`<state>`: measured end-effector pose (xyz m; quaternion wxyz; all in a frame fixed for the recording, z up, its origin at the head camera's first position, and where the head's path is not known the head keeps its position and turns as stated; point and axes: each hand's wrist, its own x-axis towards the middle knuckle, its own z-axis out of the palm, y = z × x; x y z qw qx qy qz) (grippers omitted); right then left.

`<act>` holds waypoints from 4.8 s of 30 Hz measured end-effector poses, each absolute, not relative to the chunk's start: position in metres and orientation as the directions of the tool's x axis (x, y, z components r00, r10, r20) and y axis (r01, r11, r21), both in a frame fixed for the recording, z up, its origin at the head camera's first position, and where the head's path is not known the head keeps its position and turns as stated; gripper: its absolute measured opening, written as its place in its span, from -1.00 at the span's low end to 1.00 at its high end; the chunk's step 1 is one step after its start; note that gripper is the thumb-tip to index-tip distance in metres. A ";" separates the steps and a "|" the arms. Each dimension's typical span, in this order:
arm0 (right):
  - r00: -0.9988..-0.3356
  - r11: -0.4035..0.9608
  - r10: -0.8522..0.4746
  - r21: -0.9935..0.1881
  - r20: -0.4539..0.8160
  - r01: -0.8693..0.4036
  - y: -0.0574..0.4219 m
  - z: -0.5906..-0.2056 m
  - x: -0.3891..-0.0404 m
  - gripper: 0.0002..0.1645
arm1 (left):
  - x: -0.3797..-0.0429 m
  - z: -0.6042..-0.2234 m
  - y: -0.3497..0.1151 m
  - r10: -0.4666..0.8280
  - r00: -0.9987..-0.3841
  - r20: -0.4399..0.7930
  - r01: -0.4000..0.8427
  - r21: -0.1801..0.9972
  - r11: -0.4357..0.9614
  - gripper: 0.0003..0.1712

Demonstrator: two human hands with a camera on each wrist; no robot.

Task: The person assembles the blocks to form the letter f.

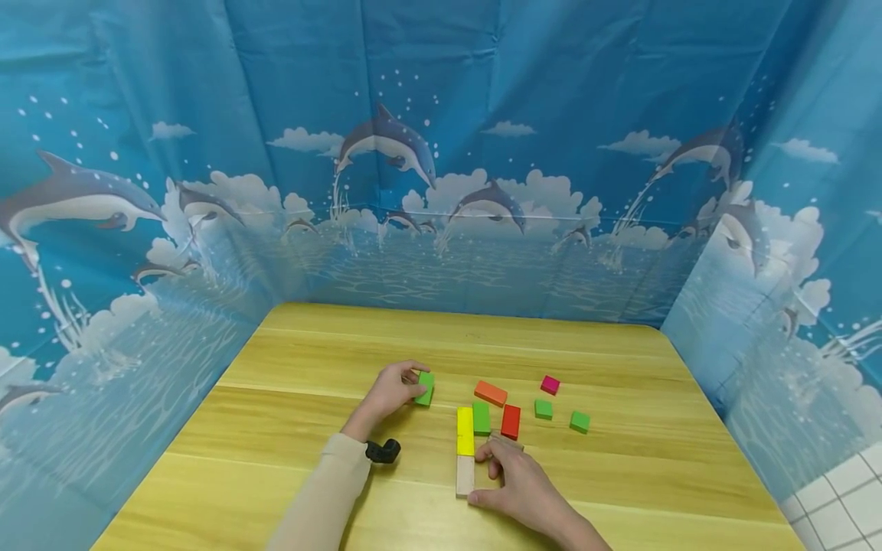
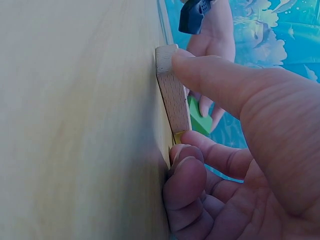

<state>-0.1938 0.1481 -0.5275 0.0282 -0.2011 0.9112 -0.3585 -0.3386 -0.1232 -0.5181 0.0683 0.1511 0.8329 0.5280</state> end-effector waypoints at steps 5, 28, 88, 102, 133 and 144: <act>-0.916 0.662 -0.387 -0.659 0.105 -0.356 0.147 -0.529 -0.194 -0.40 | -0.341 -0.519 -0.111 0.311 -0.948 0.067 0.186 0.910 0.371 -0.59; -0.916 0.665 -0.389 -0.660 0.093 -0.350 0.147 -0.529 -0.194 -0.39 | -0.344 -0.528 -0.059 0.344 -0.931 0.121 0.288 0.823 0.490 -0.61; -0.962 0.684 -0.228 -0.677 0.153 -0.270 0.160 -0.513 -0.200 -0.78 | -0.286 -0.523 -0.072 0.551 -0.831 0.074 0.458 0.653 0.603 -0.30; -0.965 0.797 -0.112 -0.559 0.237 -0.230 0.163 -0.518 -0.209 -0.81 | -0.262 -0.521 -0.085 0.675 -0.737 0.008 0.517 0.650 0.557 0.10; -0.976 0.821 -0.111 -0.536 0.185 -0.195 0.178 -0.519 -0.210 -0.65 | -0.256 -0.521 -0.089 0.670 -0.742 -0.018 0.502 0.647 0.574 0.10; -0.974 0.822 -0.077 -0.539 0.214 -0.183 0.182 -0.519 -0.211 -0.64 | -0.256 -0.525 -0.087 0.673 -0.739 -0.018 0.506 0.646 0.572 0.10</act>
